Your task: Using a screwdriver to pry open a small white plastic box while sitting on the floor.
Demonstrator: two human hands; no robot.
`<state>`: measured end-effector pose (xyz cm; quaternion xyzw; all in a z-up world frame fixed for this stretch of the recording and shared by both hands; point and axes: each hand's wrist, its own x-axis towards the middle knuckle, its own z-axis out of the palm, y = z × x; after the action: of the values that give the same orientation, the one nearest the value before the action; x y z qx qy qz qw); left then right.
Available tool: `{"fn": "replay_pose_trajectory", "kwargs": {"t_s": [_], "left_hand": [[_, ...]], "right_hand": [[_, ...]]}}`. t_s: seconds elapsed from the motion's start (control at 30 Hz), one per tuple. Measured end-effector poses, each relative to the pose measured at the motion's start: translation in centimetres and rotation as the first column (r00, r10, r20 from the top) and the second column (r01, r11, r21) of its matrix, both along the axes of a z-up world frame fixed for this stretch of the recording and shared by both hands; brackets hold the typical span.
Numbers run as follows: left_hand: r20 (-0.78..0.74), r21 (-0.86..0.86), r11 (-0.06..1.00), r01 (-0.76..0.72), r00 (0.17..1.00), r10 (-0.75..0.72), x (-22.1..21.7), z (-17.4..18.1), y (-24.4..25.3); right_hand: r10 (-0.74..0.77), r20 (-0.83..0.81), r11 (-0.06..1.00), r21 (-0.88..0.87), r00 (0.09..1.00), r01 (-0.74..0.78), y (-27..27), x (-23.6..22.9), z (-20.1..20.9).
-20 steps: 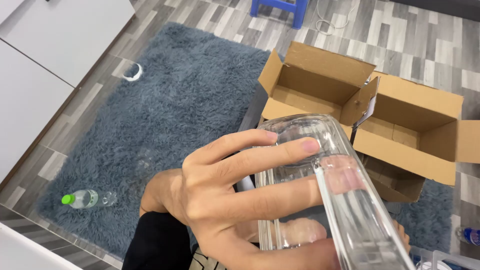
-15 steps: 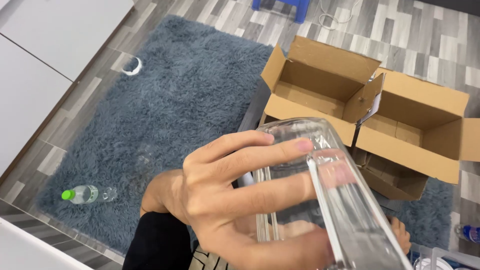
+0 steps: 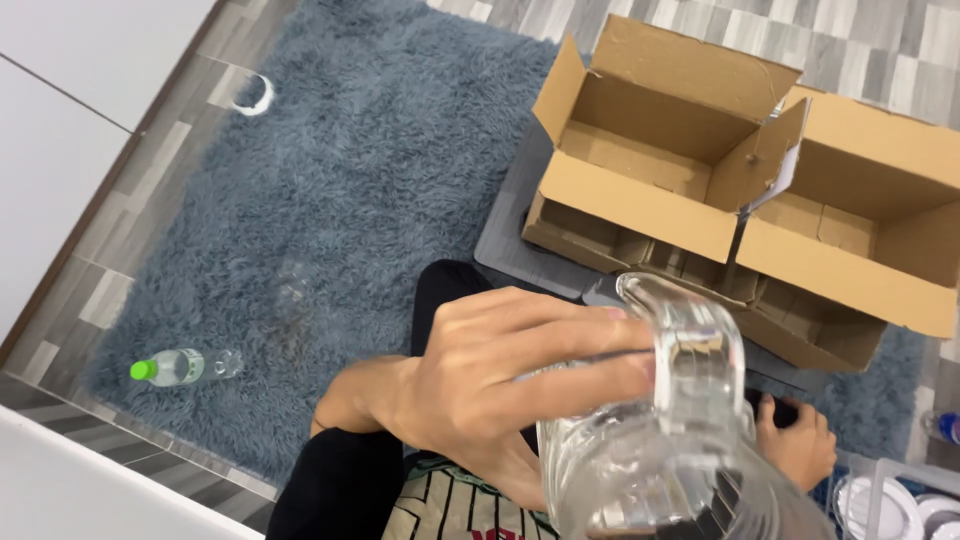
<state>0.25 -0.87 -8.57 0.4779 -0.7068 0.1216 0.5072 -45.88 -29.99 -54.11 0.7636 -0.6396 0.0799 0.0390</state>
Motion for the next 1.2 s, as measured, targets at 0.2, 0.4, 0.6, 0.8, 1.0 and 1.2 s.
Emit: {"fn": "replay_pose_trajectory", "kwargs": {"t_s": [0.2, 0.4, 0.6, 0.8, 1.0, 1.2], "left_hand": [[-0.18, 0.189, 0.963, 0.191, 0.971, -0.157, 1.4, -2.5, -0.2], [-0.448, 0.306, 0.951, 0.036, 0.887, 0.111, 2.0, -7.2, 1.9], [-0.227, 0.329, 0.878, -0.348, 0.873, 0.431, 10.0, -13.4, 3.0], [-0.393, 0.255, 0.842, -0.476, 0.745, 0.54, 16.6, -21.2, 4.7], [-0.329, 0.385, 0.533, -0.753, 0.428, 0.842, 21.6, -35.2, 10.0], [-0.322, 0.497, 0.333, -0.801, 0.186, 0.928, 20.7, -42.3, 14.9]], "right_hand": [[-0.001, 0.093, 1.0, 0.011, 0.996, 0.0, 1.9, 1.0, 3.3], [0.099, 0.126, 0.992, -0.096, 0.987, -0.087, 1.3, 1.2, 3.1], [0.106, 0.21, 0.994, -0.055, 0.972, -0.096, 2.2, 2.4, 5.2], [0.09, 0.234, 0.996, -0.021, 0.968, -0.087, 2.5, 3.2, 6.3], [0.092, 0.168, 0.995, -0.054, 0.981, -0.084, 2.1, 2.6, 5.7], [0.071, 0.131, 0.997, -0.051, 0.989, -0.065, 2.1, 2.4, 5.2]]}}
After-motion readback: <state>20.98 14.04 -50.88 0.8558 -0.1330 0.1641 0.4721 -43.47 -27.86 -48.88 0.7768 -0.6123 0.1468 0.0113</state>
